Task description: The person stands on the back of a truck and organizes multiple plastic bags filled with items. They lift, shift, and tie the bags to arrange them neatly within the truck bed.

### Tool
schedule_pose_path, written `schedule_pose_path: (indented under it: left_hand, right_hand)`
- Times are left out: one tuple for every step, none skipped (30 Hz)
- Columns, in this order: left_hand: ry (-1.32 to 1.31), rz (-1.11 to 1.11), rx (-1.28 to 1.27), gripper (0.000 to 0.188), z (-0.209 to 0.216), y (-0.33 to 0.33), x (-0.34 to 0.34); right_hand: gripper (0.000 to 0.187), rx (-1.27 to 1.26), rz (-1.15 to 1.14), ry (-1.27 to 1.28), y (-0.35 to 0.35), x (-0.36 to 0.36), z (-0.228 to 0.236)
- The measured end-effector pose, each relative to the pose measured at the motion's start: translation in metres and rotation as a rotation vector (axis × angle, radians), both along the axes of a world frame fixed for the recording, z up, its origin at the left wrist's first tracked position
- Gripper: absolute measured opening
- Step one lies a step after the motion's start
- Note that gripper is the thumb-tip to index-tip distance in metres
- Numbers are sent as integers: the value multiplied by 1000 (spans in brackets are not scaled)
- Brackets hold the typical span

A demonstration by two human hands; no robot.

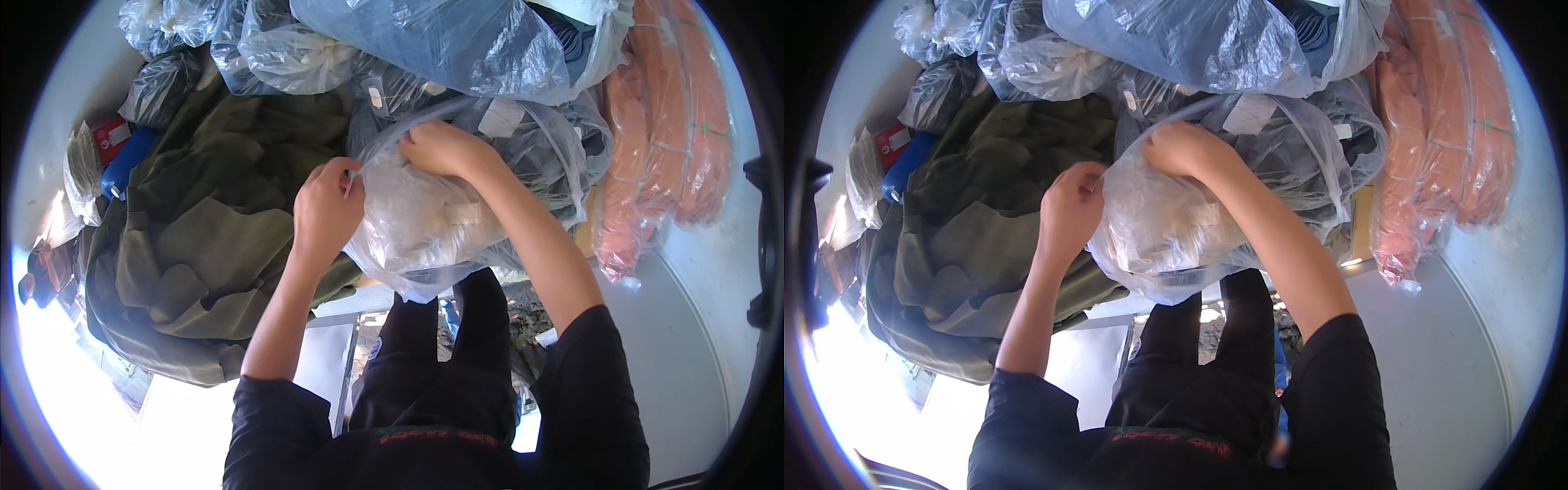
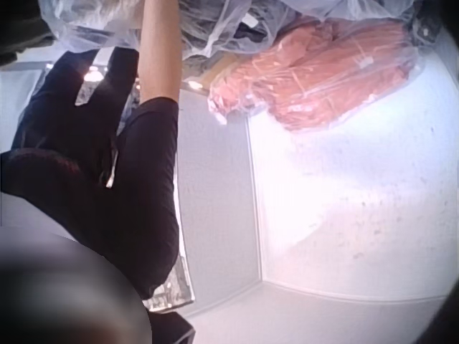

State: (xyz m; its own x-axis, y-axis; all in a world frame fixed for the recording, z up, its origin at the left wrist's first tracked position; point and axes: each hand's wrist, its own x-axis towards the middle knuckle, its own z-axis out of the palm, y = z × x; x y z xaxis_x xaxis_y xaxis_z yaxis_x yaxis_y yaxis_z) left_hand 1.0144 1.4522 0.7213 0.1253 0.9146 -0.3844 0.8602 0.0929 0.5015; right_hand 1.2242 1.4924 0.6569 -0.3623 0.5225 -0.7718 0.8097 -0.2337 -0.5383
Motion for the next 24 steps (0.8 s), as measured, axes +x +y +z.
schedule_pose_path:
  left_hand:
    - [12, 37, 40, 23, 11, -9, -3]
    - [50, 38, -72, 27, 22, -18, -8]
    - [82, 16, -156, 30, 32, -28, -13]
    - [173, 5, -295, 33, 40, -37, -17]
    - [-3, 129, -568, 36, 46, -44, -20]
    - [-191, 250, -659, 35, 48, -52, -17]
    - [-272, 420, -784, 34, 48, -58, -14]
    - [-430, 428, -687, 26, 47, -63, -9]
    - [-630, 599, -672, 24, 47, -67, -3]
    - [-779, 795, -692, 22, 48, -69, 1]
    - [-996, 949, -704, 20, 49, -70, 6]
    - [-951, 963, -673, 17, 51, -70, 9]
    - [-890, 1014, -690, 18, 54, -69, 12]
    - [-908, 1032, -683, 19, 57, -67, 14]
    - [-981, 1050, -633, 20, 59, -65, 17]
    - [-942, 980, -665, 21, 59, -62, 20]
    - [-870, 969, -669, 21, 60, -60, 23]
    - [-853, 931, -653, 21, 57, -55, 26]
    - [-869, 888, -656, 21, 54, -53, 30]
    - [-805, 823, -611, 21, 50, -50, 32]
    - [-771, 671, -483, 19, 48, -51, 34]
    - [-731, 529, -362, 18, 46, -52, 34]
    - [-696, 415, -242, 17, 47, -54, 32]
    - [-617, 360, -113, 10, 49, -59, 31]
  right_hand:
    - [46, 17, -68, 30, -5, 9, 11]
    - [37, 251, -287, 179, -22, 17, 27]
    - [30, 421, -509, 277, -47, 24, 46]
    - [33, 558, -480, 311, -68, 35, 62]
    - [38, 652, -458, 317, -87, 42, 75]
    - [41, 660, -399, 291, -106, 39, 83]
    - [45, 668, -347, 264, -124, 35, 89]
    - [49, 696, -279, 239, -135, 33, 88]
    - [53, 671, -238, 222, -145, 29, 88]
    - [56, 673, -178, 210, -151, 22, 85]
    - [60, 672, -118, 184, -152, 17, 81]
    - [59, 749, -74, 221, -149, 11, 75]
    - [57, 750, -40, 234, -142, 8, 69]
    - [55, 732, -8, 246, -135, 4, 65]
    - [54, 651, 76, 240, -122, 3, 57]
    - [39, 611, 103, 183, -106, 0, 47]
    - [34, 593, 47, 215, -91, -1, 39]
    - [29, 480, 38, 201, -75, -2, 29]
    - [27, 588, 10, 214, -66, -4, 24]
    - [26, 640, -3, 202, -60, -7, 20]
    - [24, 684, -10, 196, -59, -7, 19]
    - [27, 785, -63, 203, -61, -6, 22]
    - [28, 877, -218, 292, -67, -2, 26]
    - [29, 923, -374, 364, -78, 5, 32]
